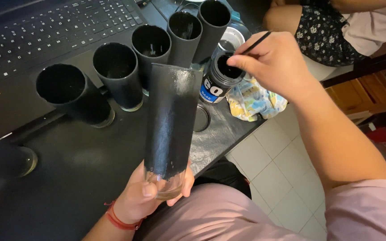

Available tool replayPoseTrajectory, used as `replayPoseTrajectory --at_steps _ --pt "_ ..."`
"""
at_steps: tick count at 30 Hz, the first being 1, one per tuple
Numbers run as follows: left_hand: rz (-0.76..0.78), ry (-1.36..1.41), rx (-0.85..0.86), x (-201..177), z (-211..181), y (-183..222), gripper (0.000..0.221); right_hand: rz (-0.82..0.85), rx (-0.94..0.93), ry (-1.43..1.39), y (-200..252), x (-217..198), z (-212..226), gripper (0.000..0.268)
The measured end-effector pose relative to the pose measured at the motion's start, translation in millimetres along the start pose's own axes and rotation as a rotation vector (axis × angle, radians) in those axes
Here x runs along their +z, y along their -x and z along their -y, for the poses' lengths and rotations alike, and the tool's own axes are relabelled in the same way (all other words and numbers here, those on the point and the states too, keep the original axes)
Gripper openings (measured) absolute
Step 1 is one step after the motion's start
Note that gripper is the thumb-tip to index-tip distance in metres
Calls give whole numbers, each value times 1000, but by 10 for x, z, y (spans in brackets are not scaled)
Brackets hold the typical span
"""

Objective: The person is applying black paint to a cylindrical glass tube using a paintbrush while sitting at a desk.

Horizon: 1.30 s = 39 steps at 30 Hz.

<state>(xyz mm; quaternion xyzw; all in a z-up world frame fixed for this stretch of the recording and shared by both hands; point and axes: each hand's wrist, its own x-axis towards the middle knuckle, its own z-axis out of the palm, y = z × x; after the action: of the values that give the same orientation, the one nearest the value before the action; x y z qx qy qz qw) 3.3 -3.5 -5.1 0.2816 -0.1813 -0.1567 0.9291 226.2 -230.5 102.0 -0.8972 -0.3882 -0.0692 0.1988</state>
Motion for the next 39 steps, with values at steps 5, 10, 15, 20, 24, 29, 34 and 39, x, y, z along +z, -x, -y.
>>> replayPoseTrajectory --at_steps 5,10,15,20,24,29,34,39 --pt "1 -7 19 -20 6 17 72 108 31 57 -68 39 83 23" --pt "-22 -47 -25 51 -66 -7 63 68 186 -36 -73 -118 179 21" --pt "19 25 -45 -79 25 39 64 -283 213 -229 214 -246 -264 18" --pt "-13 107 -71 -42 23 22 79 -555 282 -706 525 -298 -374 30" --pt "44 89 -25 -48 59 17 73 -623 275 -983 706 -280 7 49" --pt "37 110 -102 -89 117 61 73 -691 275 -1099 867 -87 437 38" --pt "185 377 -184 -382 259 161 74 -714 222 -1243 895 220 781 35" --pt "207 457 -221 -421 274 189 75 -714 104 -1146 801 388 905 34"
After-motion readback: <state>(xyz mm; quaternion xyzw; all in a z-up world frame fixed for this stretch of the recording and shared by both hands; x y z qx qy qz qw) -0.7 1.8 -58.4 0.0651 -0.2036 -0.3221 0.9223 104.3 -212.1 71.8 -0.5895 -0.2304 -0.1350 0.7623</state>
